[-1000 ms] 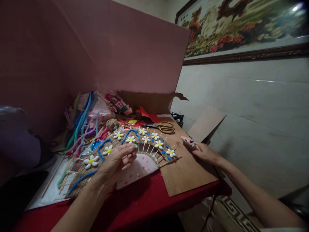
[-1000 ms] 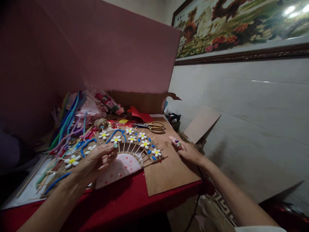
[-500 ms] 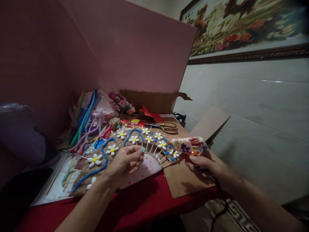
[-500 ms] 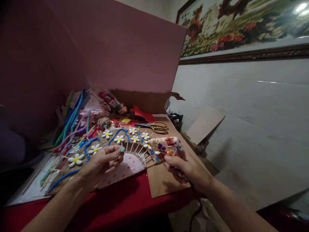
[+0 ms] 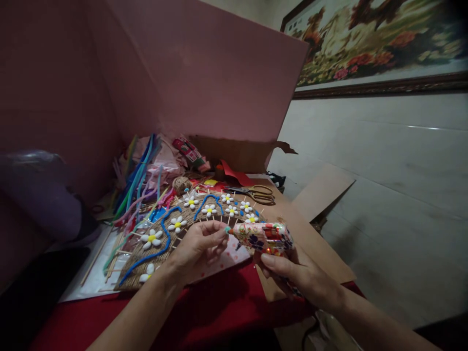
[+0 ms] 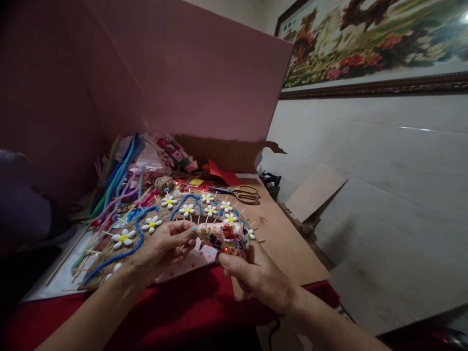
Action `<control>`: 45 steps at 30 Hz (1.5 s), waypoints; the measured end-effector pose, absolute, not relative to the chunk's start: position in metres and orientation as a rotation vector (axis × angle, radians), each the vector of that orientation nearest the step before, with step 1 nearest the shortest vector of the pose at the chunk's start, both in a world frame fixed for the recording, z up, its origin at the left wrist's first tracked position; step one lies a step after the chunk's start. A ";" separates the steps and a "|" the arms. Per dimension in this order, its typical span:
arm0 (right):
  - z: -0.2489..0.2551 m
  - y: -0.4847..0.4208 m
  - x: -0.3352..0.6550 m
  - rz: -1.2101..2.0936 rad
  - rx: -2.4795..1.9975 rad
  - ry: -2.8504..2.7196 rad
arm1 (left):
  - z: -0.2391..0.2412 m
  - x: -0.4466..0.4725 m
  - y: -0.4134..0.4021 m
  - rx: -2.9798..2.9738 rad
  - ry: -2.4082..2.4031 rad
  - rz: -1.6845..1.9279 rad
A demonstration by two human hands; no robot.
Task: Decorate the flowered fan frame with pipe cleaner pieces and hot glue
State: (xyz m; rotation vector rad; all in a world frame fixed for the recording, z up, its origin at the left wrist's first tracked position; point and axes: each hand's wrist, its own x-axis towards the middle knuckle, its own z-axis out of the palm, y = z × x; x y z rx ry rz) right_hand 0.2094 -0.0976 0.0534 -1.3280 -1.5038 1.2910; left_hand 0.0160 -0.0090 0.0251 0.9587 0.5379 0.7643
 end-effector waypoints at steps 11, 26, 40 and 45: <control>0.057 -0.099 0.206 1.316 -1.329 -1.466 | 0.026 0.017 -0.010 0.980 0.553 0.781; 0.057 -0.099 0.207 1.308 -1.324 -1.506 | 0.026 0.017 -0.009 0.988 0.547 0.778; 0.055 -0.099 0.208 1.314 -1.341 -1.539 | 0.026 0.016 -0.011 0.993 0.544 0.780; 0.055 -0.099 0.209 1.307 -1.353 -1.521 | 0.026 0.016 -0.011 0.995 0.540 0.774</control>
